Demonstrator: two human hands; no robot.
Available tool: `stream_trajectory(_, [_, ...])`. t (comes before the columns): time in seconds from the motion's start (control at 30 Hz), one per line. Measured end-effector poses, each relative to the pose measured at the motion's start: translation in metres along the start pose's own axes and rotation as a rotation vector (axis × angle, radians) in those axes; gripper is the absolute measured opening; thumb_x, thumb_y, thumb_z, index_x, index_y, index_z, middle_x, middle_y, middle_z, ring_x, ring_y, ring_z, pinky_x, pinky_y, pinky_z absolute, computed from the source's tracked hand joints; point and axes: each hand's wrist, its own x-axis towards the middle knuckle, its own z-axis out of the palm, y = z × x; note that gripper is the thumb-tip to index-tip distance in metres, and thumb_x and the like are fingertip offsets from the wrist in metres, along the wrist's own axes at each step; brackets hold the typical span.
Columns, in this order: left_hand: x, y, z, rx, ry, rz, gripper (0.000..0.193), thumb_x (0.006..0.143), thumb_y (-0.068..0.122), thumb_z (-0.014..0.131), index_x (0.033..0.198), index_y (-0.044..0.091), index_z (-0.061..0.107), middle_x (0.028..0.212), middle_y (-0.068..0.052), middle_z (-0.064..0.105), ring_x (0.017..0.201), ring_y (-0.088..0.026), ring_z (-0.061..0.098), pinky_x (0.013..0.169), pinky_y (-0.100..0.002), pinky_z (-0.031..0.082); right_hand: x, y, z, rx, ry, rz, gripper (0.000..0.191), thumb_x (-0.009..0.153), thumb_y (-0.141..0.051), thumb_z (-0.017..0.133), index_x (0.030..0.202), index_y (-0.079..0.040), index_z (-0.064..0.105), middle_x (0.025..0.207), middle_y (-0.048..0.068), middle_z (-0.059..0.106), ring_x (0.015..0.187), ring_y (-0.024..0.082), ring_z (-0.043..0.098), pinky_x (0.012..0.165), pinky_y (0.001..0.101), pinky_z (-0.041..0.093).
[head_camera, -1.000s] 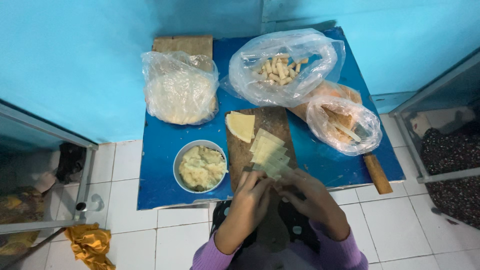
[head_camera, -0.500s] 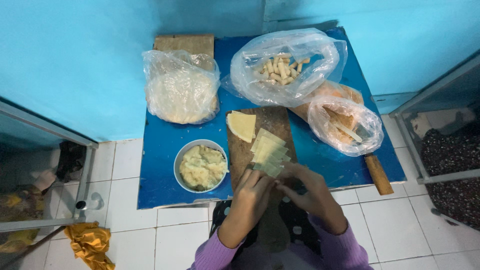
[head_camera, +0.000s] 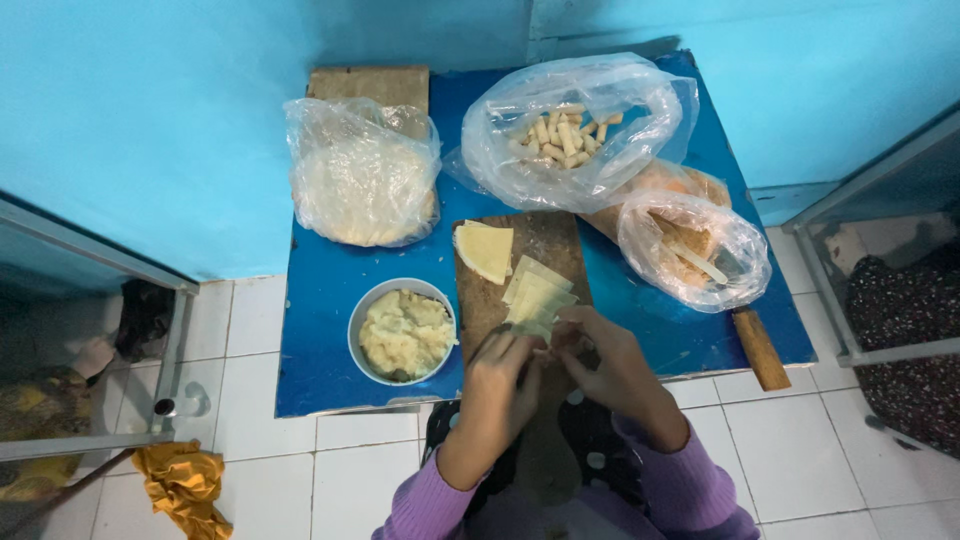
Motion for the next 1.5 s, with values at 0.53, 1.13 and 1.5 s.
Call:
stream_trajectory(0.53, [0.003,0.004,-0.017,-0.018,-0.055,0.025,0.015,0.080,0.001,0.077,0.094,0.000,0.072,0.094,-0.015,0.061,0.092,-0.036,0.058,0.077,-0.044,0.049,0.008,-0.008,-0.008,-0.039,-0.091,-0.103,0.045,0.082,-0.007,0.080,0.122,-0.006,0.060,0.096,0.011,0.075,0.085,0.029,0.078,0.066,0.0361,0.060])
stream_trajectory(1.13, [0.007,-0.004,-0.008,0.116,0.043,0.029,0.016,0.077,-0.003,0.070,0.092,0.002,0.071,0.096,-0.014,0.064,0.094,-0.035,0.061,0.079,-0.043,0.051,0.015,-0.020,0.003,-0.318,0.111,-0.305,0.041,0.074,-0.007,0.082,0.113,-0.010,0.068,0.094,0.006,0.067,0.089,0.029,0.062,0.079,0.0418,0.046])
stream_trajectory(1.5, [0.005,-0.006,-0.006,0.142,0.036,0.031,0.014,0.083,0.000,0.069,0.097,0.001,0.067,0.097,-0.014,0.062,0.092,-0.036,0.060,0.079,-0.045,0.049,0.014,-0.015,0.010,-0.376,0.166,-0.316,0.037,0.079,-0.008,0.082,0.114,-0.012,0.072,0.089,0.005,0.069,0.087,0.027,0.060,0.079,0.0400,0.046])
